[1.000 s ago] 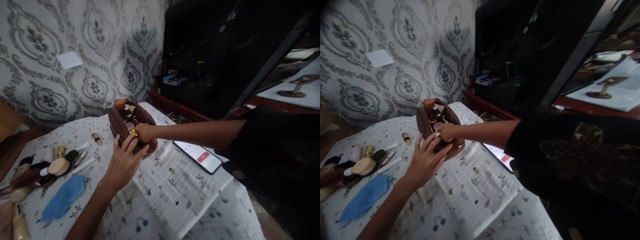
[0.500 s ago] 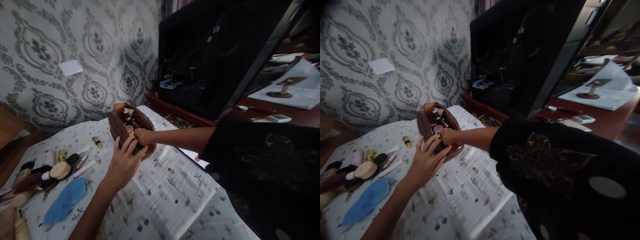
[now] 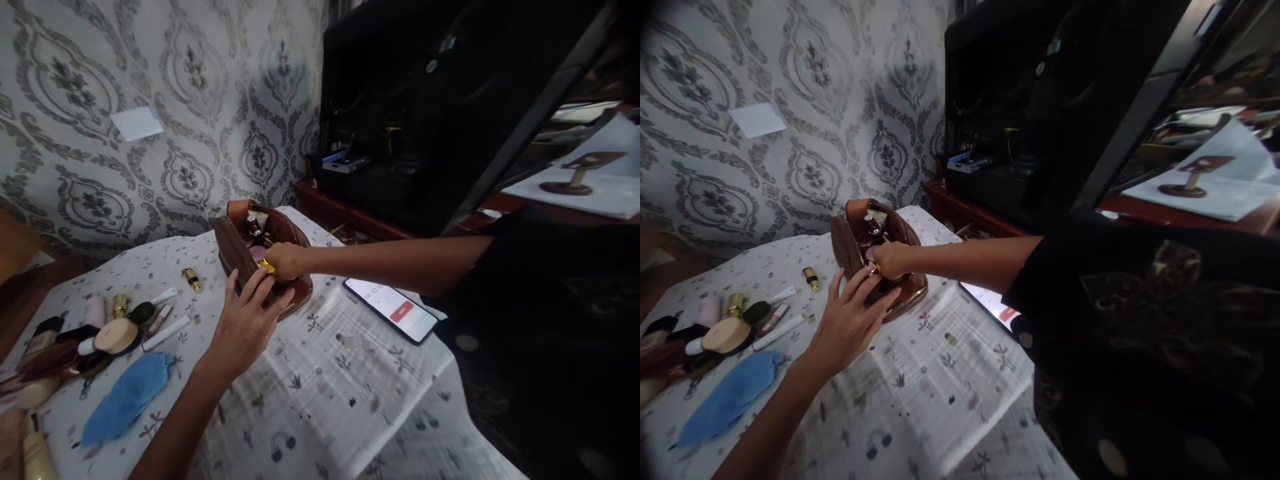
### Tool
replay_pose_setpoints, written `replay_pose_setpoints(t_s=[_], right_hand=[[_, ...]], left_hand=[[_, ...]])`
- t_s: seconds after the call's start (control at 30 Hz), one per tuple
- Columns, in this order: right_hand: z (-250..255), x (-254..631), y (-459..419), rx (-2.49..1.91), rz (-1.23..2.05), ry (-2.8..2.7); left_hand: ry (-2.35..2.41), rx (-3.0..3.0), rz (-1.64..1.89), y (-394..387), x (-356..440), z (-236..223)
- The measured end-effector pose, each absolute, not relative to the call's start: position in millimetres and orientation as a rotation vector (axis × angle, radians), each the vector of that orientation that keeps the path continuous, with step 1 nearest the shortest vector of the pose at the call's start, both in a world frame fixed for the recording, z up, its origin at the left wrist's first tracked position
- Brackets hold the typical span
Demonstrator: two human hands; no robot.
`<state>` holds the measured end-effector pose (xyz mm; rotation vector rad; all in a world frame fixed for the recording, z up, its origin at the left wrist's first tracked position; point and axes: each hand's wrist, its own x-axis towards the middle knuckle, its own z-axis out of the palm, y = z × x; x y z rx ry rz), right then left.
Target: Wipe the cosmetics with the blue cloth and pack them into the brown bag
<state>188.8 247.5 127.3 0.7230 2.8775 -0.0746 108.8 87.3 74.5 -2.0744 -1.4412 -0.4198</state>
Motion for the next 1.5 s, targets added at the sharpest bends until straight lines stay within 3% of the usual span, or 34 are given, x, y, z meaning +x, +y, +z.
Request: replay_pose_setpoints(t_s=[0.47,0.73,1.17,1.37,1.5], right_hand=[[136,199,239,0.524,0.029,2.894],[172,249,241,0.175,0.563,2.929],[155,265,253,0.061,0.468,3.098],[141,271,238,0.03,0.349,3.302],[126,274,208,-0.005,0.079,3.512]], left_hand=[[-1.462,-2.105,-0.43,86,109,75],[-1.47,-2.124,-0.446,87,108,75],[-1.526,-2.181,-0.396,87,108,78],[-1.507,-2.482,-0.583,38,133,136],[-1.617,-2.621,-0.756,-17,146,170]])
